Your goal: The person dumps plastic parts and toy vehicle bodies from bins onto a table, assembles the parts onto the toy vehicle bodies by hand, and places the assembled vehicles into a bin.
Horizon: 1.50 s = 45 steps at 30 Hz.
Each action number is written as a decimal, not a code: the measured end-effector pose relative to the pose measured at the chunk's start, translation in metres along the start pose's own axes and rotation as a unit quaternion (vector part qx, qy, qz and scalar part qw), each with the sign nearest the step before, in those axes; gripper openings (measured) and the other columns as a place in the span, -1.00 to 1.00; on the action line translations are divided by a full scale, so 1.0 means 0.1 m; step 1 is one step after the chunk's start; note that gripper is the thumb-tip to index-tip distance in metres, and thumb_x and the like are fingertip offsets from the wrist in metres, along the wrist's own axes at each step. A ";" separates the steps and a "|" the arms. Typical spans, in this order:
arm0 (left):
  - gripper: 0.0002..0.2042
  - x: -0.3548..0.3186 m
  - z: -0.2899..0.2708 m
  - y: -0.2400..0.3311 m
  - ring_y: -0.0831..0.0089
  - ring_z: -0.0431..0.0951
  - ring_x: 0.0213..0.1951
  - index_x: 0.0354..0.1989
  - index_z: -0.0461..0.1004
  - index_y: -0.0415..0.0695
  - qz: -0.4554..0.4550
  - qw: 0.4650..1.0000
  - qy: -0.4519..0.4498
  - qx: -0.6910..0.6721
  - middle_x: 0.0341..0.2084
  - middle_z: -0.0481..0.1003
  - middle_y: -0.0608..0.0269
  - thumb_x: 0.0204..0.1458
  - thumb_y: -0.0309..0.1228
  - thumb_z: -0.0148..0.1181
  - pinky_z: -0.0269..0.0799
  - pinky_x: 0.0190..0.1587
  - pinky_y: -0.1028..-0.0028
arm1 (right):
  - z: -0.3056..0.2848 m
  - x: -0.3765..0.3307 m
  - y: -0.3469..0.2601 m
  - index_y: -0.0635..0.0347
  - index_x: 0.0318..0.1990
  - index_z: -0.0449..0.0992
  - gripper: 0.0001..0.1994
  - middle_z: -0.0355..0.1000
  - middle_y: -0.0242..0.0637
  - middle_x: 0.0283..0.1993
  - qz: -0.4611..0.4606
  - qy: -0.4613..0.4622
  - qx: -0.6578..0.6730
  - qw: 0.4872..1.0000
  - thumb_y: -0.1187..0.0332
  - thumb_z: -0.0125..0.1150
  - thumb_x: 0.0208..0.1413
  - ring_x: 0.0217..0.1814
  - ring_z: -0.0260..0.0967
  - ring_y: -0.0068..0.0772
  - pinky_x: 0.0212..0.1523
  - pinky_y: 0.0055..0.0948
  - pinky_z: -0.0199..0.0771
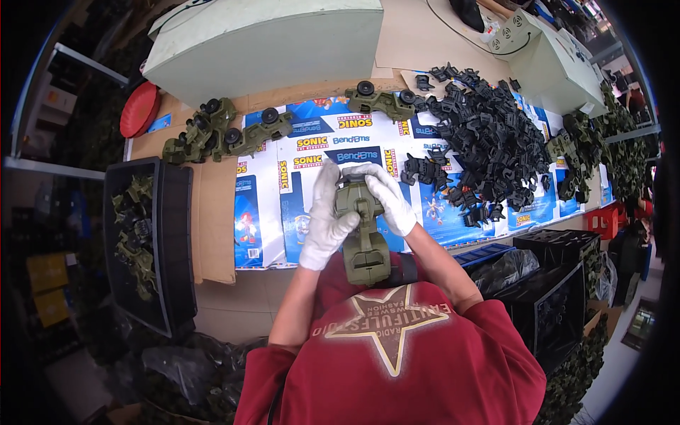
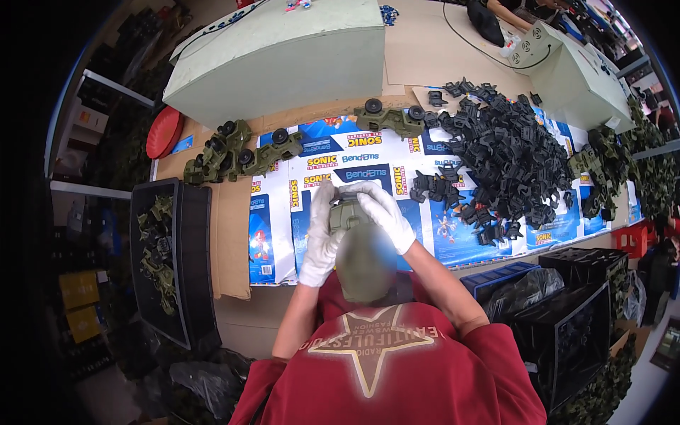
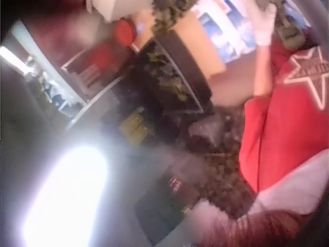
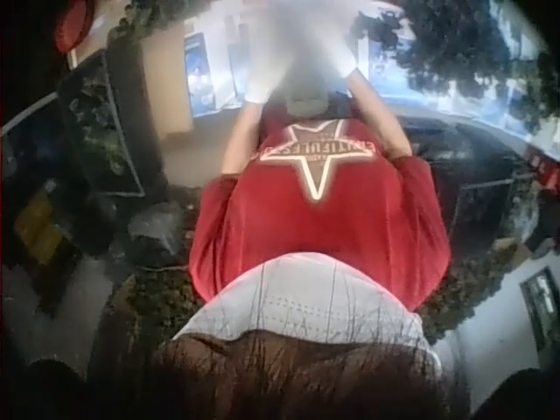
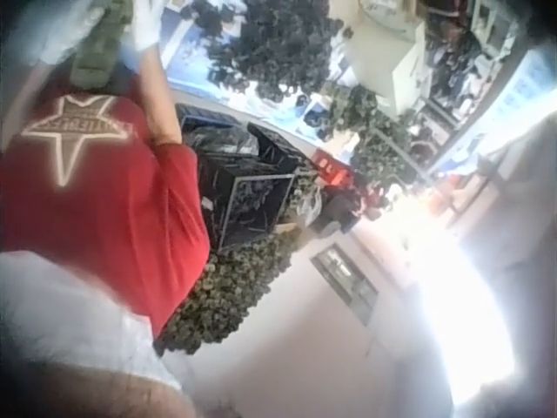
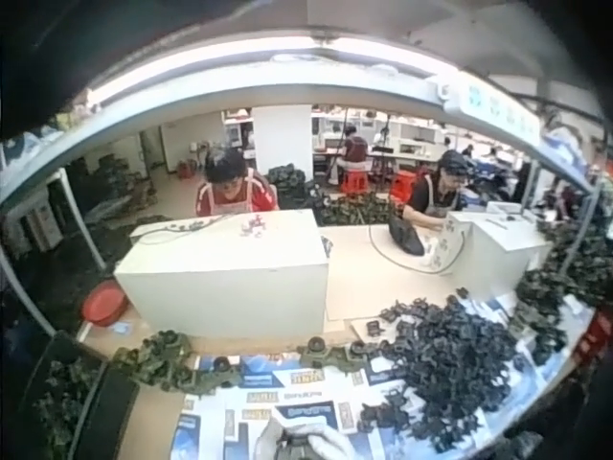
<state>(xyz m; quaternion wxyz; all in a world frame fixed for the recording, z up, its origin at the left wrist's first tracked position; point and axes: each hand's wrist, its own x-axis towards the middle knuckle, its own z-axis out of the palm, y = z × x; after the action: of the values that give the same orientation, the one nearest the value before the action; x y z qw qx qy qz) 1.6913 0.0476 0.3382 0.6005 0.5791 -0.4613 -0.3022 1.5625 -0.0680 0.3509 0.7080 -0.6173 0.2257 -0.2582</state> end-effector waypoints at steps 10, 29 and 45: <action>-0.54 -0.13 0.02 0.05 0.21 0.50 -0.08 0.04 0.38 -0.23 0.003 0.993 0.111 0.034 -0.16 0.43 0.05 0.08 -0.19 0.26 0.41 -0.01 0.33 | 0.37 -0.16 0.16 0.29 -0.04 0.47 -0.78 0.49 -0.07 -0.08 -0.063 0.094 -0.128 0.985 0.38 0.04 0.24 0.00 0.46 -0.16 0.03 -0.35 0.39; -0.04 -0.74 -3.46 0.67 -0.01 0.40 0.17 0.24 0.24 -0.43 -0.363 0.571 0.698 0.235 0.20 0.32 -0.20 0.03 0.35 0.00 0.27 0.27 0.18 | -0.90 -0.37 0.89 0.28 -0.06 0.57 -0.71 0.59 -0.24 -0.20 0.210 0.215 -0.297 0.906 0.25 0.22 0.21 -0.12 0.45 -0.54 -0.02 -0.50 0.42; -0.28 2.03 0.48 -0.76 0.07 0.18 0.33 0.25 0.23 -0.15 0.077 0.849 -0.086 0.516 0.12 0.39 0.02 -0.13 -0.29 0.39 0.08 0.33 0.12 | -1.18 -0.27 0.92 -0.02 -0.06 0.50 -0.64 0.37 -0.21 0.14 0.113 0.351 -0.592 0.717 0.21 0.32 -0.07 0.20 0.26 -0.03 0.08 0.00 0.21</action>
<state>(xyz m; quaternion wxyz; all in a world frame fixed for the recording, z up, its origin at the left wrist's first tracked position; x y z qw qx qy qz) 1.7408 -0.1653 0.3010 0.1941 0.7402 -0.6434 -0.0219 1.4745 -0.1297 0.2434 0.0922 -0.7453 0.6330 -0.1880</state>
